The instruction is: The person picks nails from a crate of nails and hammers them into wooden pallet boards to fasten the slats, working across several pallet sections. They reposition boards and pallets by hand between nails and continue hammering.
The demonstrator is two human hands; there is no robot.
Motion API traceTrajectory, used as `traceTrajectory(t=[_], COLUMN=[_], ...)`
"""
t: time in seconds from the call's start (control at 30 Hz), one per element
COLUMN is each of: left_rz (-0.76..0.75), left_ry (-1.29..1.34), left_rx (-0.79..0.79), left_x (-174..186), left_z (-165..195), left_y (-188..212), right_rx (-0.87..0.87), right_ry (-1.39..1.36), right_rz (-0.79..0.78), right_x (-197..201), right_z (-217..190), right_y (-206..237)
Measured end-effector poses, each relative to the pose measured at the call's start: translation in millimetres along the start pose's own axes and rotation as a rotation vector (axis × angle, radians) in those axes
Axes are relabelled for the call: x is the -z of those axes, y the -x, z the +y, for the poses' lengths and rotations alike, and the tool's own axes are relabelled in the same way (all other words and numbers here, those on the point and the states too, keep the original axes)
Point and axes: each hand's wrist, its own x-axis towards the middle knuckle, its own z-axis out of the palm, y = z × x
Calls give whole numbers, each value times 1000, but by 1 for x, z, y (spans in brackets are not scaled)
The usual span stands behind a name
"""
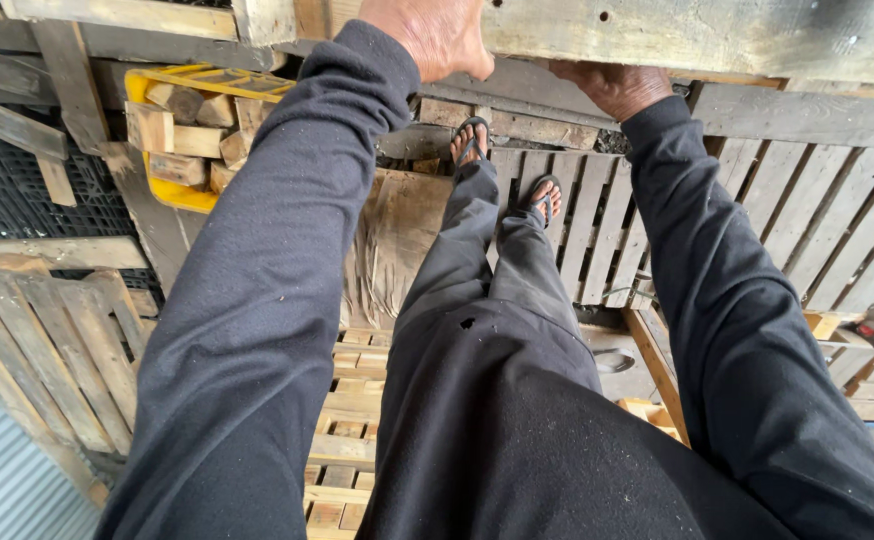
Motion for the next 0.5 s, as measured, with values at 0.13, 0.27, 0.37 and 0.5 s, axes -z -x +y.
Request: traceTrajectory(t=[0.13,0.27,0.37,0.5], left_rz=[82,51,16,-78], left_ry=[33,12,118,474], left_rx=[-22,-21,-46,529], left_x=[8,7,10,11], left_z=[2,5,-2,-11], left_y=[1,1,3,21], right_rx=[76,1,129,212], right_ry=[66,-78,278,445], right_rz=[31,6,70,52], right_x=[-1,4,5,-2], right_z=[1,-4,-5,5], right_y=[-4,-3,-4,-6])
